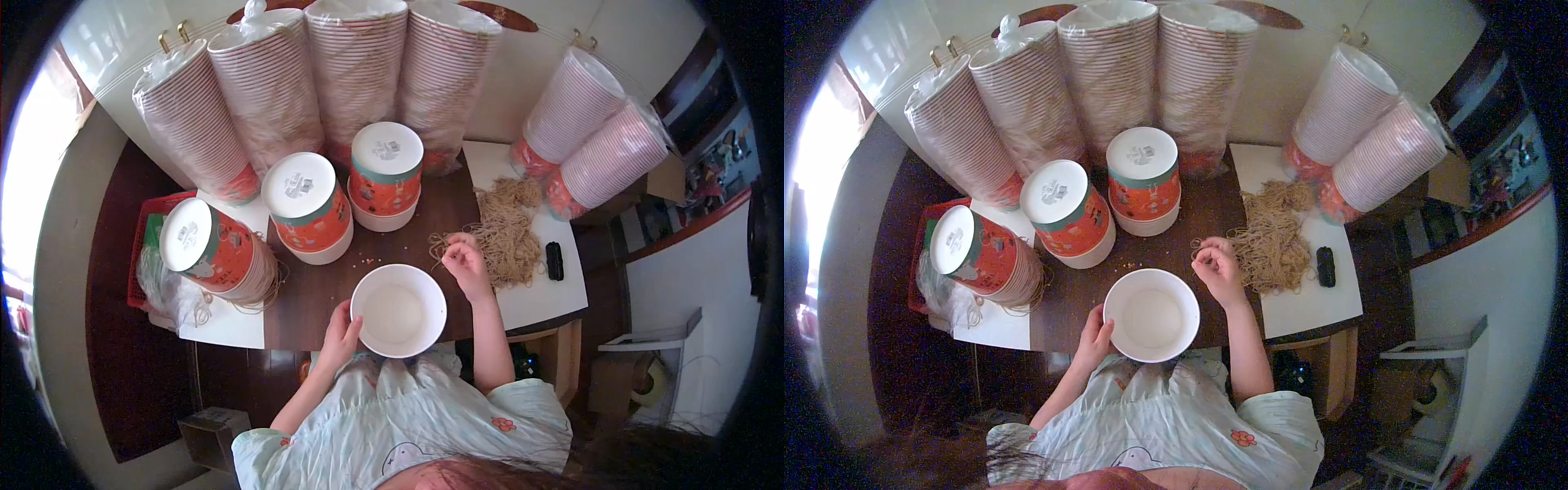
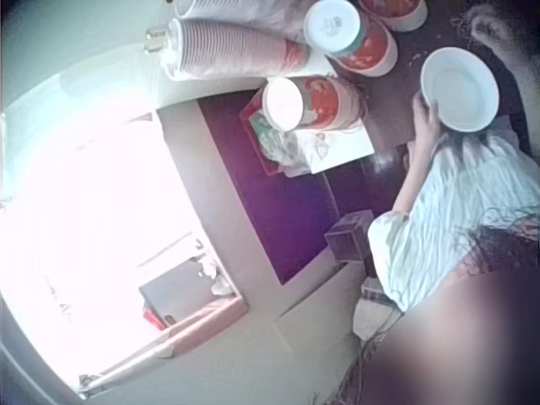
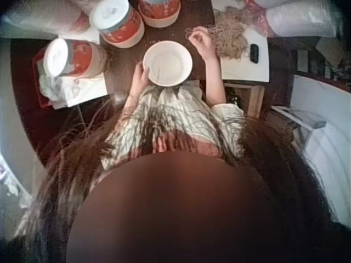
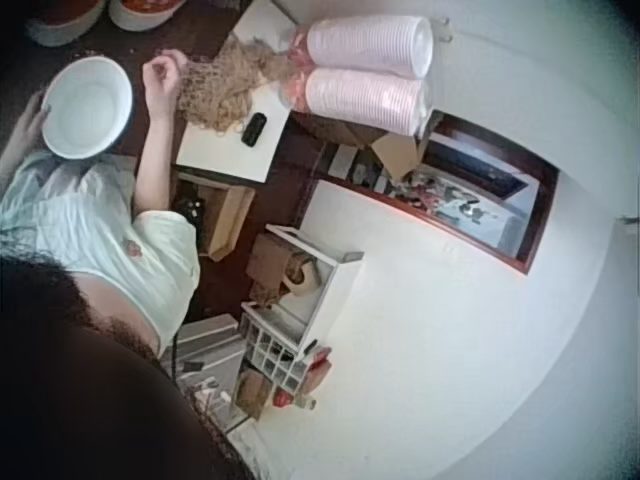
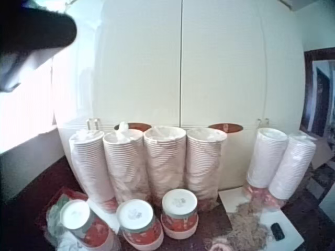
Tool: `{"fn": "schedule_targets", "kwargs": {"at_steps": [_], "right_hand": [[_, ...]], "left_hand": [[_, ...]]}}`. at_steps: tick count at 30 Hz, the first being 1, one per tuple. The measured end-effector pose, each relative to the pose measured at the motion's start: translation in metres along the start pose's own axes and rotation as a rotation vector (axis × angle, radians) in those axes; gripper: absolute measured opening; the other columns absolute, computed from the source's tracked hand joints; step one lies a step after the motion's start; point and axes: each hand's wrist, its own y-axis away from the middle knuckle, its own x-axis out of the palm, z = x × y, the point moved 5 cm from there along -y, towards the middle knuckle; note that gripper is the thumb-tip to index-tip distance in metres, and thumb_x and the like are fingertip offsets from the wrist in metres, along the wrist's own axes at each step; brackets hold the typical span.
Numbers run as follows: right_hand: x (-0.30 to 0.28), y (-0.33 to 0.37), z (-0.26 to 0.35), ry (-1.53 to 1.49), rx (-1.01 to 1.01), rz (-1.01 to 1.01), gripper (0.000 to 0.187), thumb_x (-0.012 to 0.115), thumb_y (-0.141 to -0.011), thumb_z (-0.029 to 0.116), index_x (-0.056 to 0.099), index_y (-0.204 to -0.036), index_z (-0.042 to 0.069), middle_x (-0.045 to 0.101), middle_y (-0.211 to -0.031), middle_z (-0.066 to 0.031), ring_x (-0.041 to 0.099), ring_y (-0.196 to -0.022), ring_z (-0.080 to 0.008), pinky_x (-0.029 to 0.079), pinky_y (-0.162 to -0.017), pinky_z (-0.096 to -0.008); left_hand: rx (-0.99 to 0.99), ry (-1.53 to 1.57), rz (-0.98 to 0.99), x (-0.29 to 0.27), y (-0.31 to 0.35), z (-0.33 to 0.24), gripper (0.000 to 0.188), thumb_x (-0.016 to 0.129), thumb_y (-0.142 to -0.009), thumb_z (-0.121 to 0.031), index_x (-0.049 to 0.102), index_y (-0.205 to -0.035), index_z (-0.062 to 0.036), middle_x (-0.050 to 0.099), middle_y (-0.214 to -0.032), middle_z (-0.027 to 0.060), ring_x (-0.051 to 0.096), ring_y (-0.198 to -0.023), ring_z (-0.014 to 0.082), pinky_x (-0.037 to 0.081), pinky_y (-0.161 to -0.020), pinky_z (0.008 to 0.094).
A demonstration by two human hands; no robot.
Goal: Sorting individual rubber bands from a large pile into a paper bowl.
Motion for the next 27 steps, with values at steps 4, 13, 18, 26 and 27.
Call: {"fn": "schedule_targets", "kwargs": {"at_steps": [4,13,18,26,27], "right_hand": [[0.0,-0.004,0.036,-0.132,-0.157,0.096,0.007,0.056,-0.074,0.001,0.051,-0.072,0.005,0.057,-0.082,-0.0063,0.053,-0.085,-0.0174,0.04,-0.079,-0.0301],[0.042,0.004,0.042,-0.059,0.157,0.335,0.004,0.062,-0.076,0.003,0.062,-0.078,0.0,0.061,-0.073,-0.0026,0.057,-0.069,-0.0083,0.046,-0.062,-0.0232],[0.077,0.019,0.062,-0.028,0.169,0.48,0.011,0.062,-0.076,0.006,0.064,-0.086,0.002,0.062,-0.077,-0.005,0.058,-0.073,-0.0126,0.046,-0.068,-0.0246],[0.109,0.031,0.062,0.001,0.16,0.591,0.013,0.06,-0.078,0.008,0.064,-0.088,0.003,0.063,-0.078,-0.0059,0.059,-0.073,-0.0135,0.047,-0.067,-0.0272],[0.107,0.03,0.058,0.079,0.216,0.558,0.012,0.06,-0.078,0.008,0.064,-0.087,0.003,0.063,-0.078,-0.0057,0.06,-0.073,-0.0131,0.047,-0.066,-0.0277]], "left_hand": [[0.056,-0.067,0.034,0.004,0.0,0.004,0.039,0.048,-0.088,-0.018,0.037,-0.119,0.0034,0.05,-0.109,0.0134,0.05,-0.099,0.018,0.04,-0.086,0.0296],[0.053,-0.037,0.033,0.006,0.002,0.006,0.039,0.048,-0.089,-0.019,0.037,-0.119,0.0039,0.05,-0.107,0.0131,0.05,-0.098,0.018,0.04,-0.085,0.0291],[0.047,-0.002,0.011,0.008,0.005,0.007,0.038,0.047,-0.089,-0.019,0.038,-0.119,0.0035,0.052,-0.105,0.0117,0.051,-0.095,0.0172,0.042,-0.082,0.028],[-0.056,0.179,0.075,0.016,0.007,0.014,0.031,0.042,-0.091,-0.016,0.041,-0.116,0.0013,0.05,-0.109,0.0103,0.047,-0.102,0.0152,0.037,-0.088,0.0269],[-0.058,0.178,0.072,0.015,0.007,0.014,0.031,0.042,-0.091,-0.016,0.041,-0.116,0.0013,0.05,-0.109,0.0103,0.047,-0.102,0.0152,0.037,-0.088,0.0269]]}}
